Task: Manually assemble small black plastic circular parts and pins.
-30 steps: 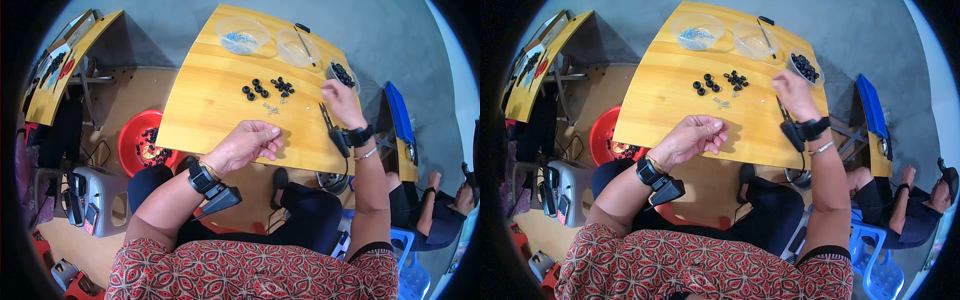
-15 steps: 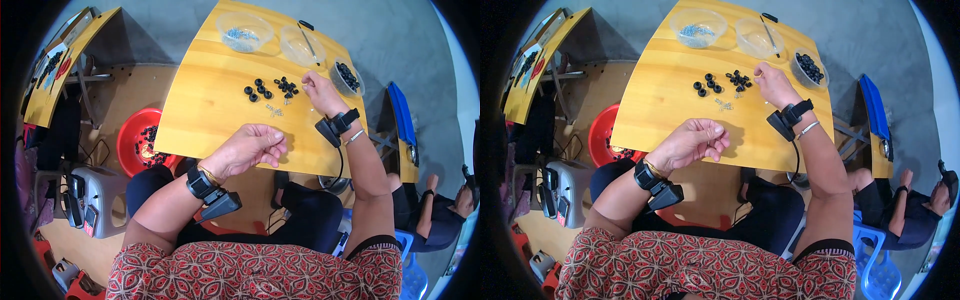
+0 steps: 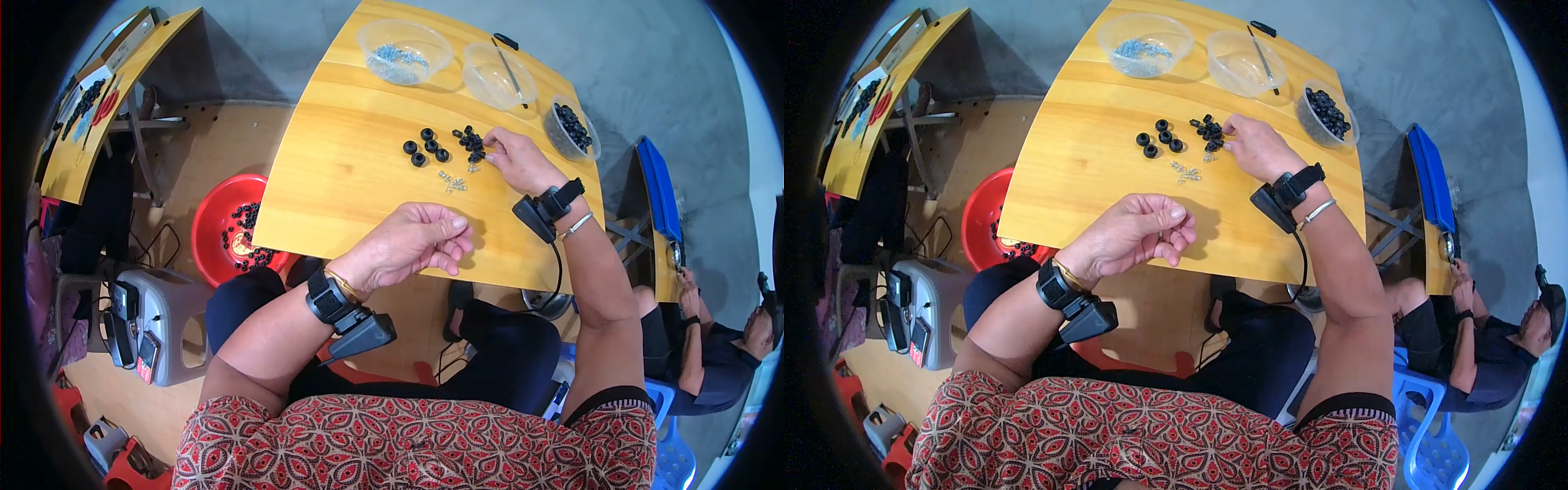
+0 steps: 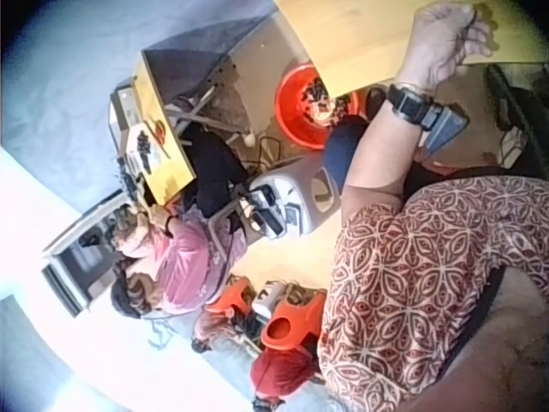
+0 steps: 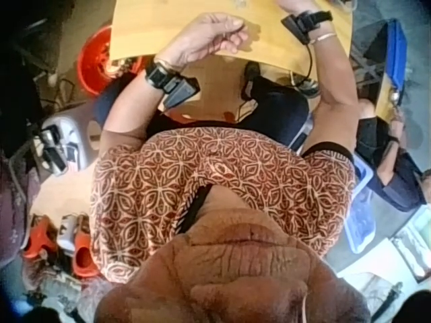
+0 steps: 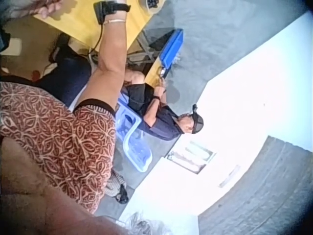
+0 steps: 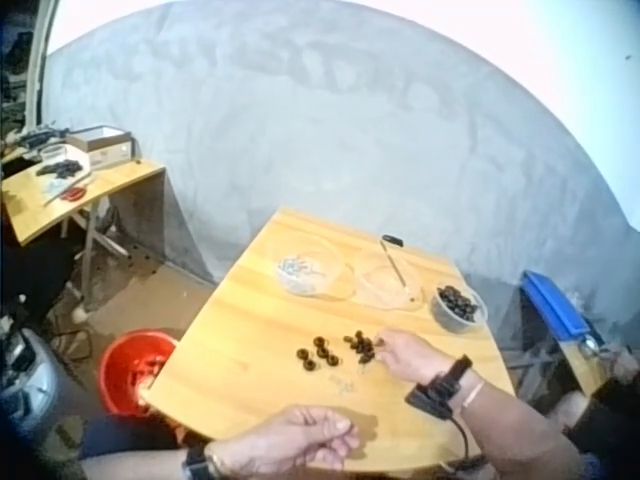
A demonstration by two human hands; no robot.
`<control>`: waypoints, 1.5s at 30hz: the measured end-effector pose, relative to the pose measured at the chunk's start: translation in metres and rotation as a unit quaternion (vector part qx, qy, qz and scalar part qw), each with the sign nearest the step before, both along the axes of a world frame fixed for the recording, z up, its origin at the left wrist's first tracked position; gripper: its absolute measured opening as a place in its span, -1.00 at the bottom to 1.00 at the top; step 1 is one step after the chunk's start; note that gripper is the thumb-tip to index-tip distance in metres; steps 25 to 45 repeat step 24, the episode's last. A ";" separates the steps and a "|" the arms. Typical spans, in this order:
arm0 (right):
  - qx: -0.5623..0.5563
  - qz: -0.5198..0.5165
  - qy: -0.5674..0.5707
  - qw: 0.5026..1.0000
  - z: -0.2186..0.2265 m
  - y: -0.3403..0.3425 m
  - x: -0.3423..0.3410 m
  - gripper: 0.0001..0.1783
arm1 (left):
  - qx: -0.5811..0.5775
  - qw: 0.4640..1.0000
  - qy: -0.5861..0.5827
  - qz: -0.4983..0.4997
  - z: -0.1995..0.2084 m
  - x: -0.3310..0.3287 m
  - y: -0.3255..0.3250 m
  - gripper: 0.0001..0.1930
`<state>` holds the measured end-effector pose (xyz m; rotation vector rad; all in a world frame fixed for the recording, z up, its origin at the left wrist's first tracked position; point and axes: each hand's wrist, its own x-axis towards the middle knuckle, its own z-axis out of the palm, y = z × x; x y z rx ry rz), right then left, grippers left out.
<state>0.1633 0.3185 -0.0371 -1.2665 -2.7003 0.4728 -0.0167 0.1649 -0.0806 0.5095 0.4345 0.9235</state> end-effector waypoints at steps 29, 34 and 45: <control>-0.319 -0.032 0.351 0.880 0.003 -0.046 0.021 -0.82 | 0.003 1.000 0.003 0.017 0.001 0.001 0.000 -0.81; -0.319 -0.032 0.351 0.880 0.003 -0.046 0.021 -0.82 | 0.003 1.000 0.003 0.017 0.001 0.001 0.000 -0.81; -0.319 -0.032 0.351 0.880 0.003 -0.046 0.021 -0.82 | 0.003 1.000 0.003 0.017 0.001 0.001 0.000 -0.81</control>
